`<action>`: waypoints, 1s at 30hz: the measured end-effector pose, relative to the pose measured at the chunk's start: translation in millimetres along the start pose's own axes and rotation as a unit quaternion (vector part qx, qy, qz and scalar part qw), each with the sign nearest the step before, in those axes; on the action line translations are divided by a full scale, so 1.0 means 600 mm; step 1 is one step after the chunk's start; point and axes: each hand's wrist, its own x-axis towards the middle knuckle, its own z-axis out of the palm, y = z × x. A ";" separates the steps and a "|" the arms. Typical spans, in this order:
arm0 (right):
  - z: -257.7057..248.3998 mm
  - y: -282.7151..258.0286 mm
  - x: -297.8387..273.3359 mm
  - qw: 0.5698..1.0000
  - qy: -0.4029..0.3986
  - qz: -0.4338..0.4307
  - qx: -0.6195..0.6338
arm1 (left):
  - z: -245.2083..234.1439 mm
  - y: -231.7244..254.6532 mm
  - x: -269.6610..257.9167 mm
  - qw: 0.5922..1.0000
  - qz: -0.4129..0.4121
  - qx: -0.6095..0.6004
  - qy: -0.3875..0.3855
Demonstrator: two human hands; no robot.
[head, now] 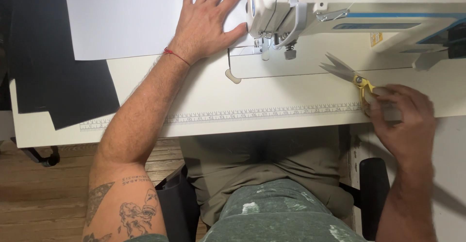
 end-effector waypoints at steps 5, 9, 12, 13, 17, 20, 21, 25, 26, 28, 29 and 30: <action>-0.014 -0.020 0.009 0.995 -0.077 0.061 0.026 | -0.002 0.003 -0.002 0.999 -0.008 -0.007 0.039; -0.015 -0.017 0.010 0.993 -0.087 0.071 0.028 | 0.000 0.001 -0.003 0.999 -0.021 0.001 0.036; -0.023 -0.017 0.013 0.988 -0.127 0.079 0.050 | 0.000 0.004 -0.001 0.999 -0.043 0.004 0.008; -0.022 -0.013 0.009 0.986 -0.133 0.095 0.036 | 0.004 0.002 -0.001 0.999 -0.041 0.002 0.027; -0.025 -0.019 0.001 0.983 -0.133 0.128 0.017 | 0.004 0.004 -0.003 0.997 -0.055 0.002 0.048; -0.036 -0.032 0.001 0.970 -0.156 0.183 0.024 | 0.011 0.002 -0.005 0.995 -0.065 0.013 0.071; -0.034 -0.031 -0.003 0.971 -0.156 0.182 0.024 | 0.008 0.004 -0.006 0.995 -0.065 0.013 0.071; -0.050 -0.078 0.020 0.943 -0.209 0.254 0.050 | 0.008 0.010 -0.006 0.992 -0.086 0.041 0.085; -0.059 -0.101 0.037 0.905 -0.262 0.322 0.097 | 0.009 0.009 -0.008 0.989 -0.097 0.062 0.090; -0.047 -0.110 0.027 0.913 -0.230 0.300 0.151 | 0.000 0.011 -0.005 0.987 -0.128 0.078 0.063; -0.041 -0.114 0.022 0.917 -0.197 0.278 0.206 | -0.005 0.012 -0.005 0.983 -0.157 0.094 0.035; -0.036 -0.119 0.019 0.918 -0.198 0.275 0.207 | -0.005 0.009 -0.007 0.982 -0.160 0.095 0.036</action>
